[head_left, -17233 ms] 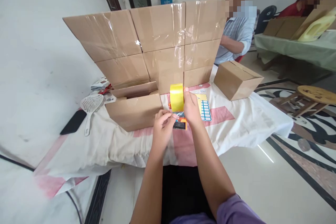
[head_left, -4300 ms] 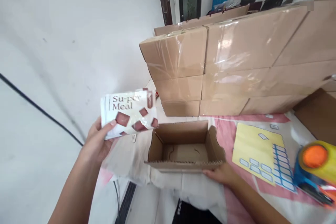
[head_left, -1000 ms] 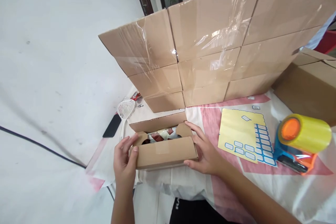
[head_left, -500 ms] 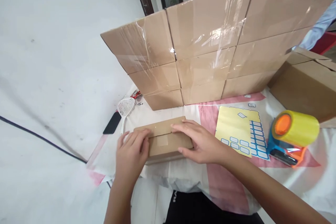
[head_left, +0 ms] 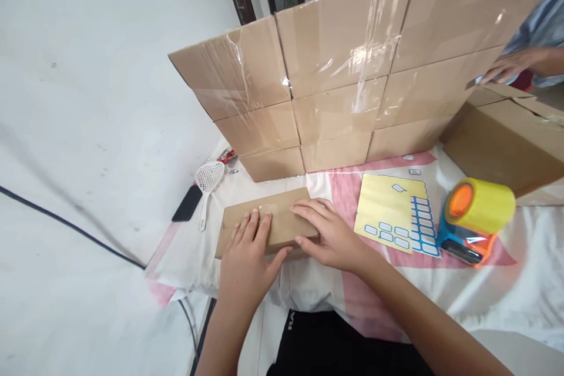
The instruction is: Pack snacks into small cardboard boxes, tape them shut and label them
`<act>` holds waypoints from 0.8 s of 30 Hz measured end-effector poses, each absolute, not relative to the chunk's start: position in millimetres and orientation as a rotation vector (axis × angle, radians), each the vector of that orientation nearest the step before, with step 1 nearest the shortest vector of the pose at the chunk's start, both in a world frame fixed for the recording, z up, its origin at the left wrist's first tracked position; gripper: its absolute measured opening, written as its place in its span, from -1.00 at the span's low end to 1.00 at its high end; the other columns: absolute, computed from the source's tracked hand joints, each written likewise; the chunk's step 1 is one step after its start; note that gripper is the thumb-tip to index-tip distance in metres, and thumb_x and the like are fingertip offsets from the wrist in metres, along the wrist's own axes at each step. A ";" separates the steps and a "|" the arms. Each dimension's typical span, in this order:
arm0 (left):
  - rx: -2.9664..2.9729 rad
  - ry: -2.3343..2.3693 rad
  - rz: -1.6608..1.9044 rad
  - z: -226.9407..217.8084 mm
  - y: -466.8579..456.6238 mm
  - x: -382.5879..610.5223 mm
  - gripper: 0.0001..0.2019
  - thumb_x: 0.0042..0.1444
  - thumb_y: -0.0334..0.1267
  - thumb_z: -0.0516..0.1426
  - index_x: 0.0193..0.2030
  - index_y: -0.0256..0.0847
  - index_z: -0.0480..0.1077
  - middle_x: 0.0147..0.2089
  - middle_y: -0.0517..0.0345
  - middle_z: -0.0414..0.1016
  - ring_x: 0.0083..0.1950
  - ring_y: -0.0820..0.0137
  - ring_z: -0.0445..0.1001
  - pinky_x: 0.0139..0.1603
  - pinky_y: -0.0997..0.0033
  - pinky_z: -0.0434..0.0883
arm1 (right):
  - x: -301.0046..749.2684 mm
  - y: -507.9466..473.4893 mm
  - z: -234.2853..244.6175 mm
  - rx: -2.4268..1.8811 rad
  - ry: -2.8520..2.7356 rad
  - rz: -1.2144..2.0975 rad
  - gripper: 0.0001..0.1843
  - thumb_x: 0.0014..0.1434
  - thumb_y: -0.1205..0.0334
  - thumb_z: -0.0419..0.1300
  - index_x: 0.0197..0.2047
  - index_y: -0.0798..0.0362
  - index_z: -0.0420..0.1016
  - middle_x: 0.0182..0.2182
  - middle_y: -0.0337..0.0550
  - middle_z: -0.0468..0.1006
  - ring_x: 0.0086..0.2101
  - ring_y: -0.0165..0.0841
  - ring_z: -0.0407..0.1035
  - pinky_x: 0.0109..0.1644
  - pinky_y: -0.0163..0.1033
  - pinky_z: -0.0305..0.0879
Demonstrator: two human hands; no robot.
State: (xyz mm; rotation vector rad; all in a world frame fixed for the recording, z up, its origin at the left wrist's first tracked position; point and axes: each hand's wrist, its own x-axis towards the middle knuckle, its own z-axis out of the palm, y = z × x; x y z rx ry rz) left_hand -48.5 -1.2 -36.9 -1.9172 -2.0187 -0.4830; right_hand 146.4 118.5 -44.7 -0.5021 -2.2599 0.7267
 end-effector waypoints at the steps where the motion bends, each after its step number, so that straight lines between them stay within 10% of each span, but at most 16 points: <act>1: -1.901 -2.014 -0.476 -38.1 -1.0 -48.4 -0.33 0.25 0.14 0.15 0.39 -0.20 0.29 0.40 -0.26 0.33 0.38 -0.16 0.35 0.30 -0.20 0.37 | 150.8 116.2 -45.0 -0.503 -2.248 0.736 -0.49 0.30 0.13 0.23 0.29 -0.07 0.34 0.22 0.00 0.42 0.21 -0.02 0.26 0.28 0.16 0.30; 14: -1.858 -1.989 -0.557 -53.8 -4.0 -50.0 -0.38 0.21 0.11 0.23 0.30 -0.21 0.42 0.37 -0.14 0.38 0.40 -0.26 0.29 0.35 -0.32 0.29 | 353.2 83.5 -101.1 -1.107 -1.438 0.174 -0.68 0.22 0.09 0.29 0.05 -0.12 0.51 0.03 0.03 0.52 0.11 0.05 0.40 0.25 0.27 0.28; 24: -1.888 -2.157 -0.560 -39.2 3.8 -45.5 -0.39 0.11 -0.01 0.34 0.27 -0.18 0.47 0.35 0.01 0.40 0.42 -0.30 0.24 0.38 -0.30 0.25 | 383.8 126.4 -133.0 -1.089 -0.958 0.717 -0.36 0.04 -0.08 0.39 0.13 -0.08 0.35 0.09 0.01 0.54 0.17 -0.06 0.42 0.29 0.19 0.32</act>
